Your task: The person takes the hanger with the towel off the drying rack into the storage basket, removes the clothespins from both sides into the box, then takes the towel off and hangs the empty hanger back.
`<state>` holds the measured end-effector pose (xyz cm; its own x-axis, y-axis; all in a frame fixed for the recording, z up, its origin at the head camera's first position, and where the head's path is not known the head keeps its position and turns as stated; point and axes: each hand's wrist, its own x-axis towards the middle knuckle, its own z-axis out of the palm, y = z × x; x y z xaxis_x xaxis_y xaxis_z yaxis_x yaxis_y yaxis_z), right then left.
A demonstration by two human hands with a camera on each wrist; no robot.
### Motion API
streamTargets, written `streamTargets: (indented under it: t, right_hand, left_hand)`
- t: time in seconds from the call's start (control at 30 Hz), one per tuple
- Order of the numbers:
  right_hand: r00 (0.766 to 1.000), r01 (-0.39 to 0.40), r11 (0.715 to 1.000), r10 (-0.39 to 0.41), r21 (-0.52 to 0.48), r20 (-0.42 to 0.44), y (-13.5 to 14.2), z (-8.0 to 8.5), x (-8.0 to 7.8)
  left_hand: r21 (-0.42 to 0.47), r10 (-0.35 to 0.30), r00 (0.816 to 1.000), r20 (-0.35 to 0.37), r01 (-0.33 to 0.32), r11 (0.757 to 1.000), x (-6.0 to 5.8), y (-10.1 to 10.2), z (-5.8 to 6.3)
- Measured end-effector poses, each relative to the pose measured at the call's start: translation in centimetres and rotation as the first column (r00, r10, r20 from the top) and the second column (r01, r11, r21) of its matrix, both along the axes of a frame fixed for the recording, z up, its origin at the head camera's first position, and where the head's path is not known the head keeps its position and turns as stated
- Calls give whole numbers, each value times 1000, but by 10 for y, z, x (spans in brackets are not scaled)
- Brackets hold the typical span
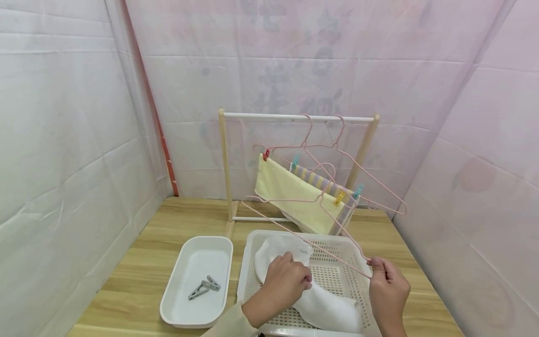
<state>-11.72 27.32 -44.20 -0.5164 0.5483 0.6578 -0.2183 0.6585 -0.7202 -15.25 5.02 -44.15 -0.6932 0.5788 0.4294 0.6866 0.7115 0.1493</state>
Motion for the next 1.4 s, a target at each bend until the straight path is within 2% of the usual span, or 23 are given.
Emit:
streamTargets:
  t: [0.1,0.27,0.43,0.63,0.9,1.1,1.4]
  right_hand:
    - [1000,-3,1000,3,2,6,0,1,0]
    - [1000,-2,1000,2,1,23,-1,0,1]
    - [1000,-2,1000,2,8,25,0,1,1]
    - [1000,-12,1000,12,14,14,-1,2,1]
    - [999,-23,1000,22,6,31,-3,6,2]
    - [999,-20,1000,20,-2,47,-3,8,2]
    - [999,-19,1000,19,15,30,-4,9,0]
  left_hand:
    - [-33,3,999,46,-2,999,-2,1,-6]
    - [-54,12,997,70,-8,999,-3,0,-12]
    - [-81,10,995,99,-2,997,-3,-3,-14]
    - [-115,11,984,180,10,993,-2,-4,-15]
    - [-173,35,970,242,7,985,0,-8,-17]
    - [-178,40,968,249,5,984,-1,-10,-17]
    - [-174,51,979,195,-16,985,-2,-12,-14]
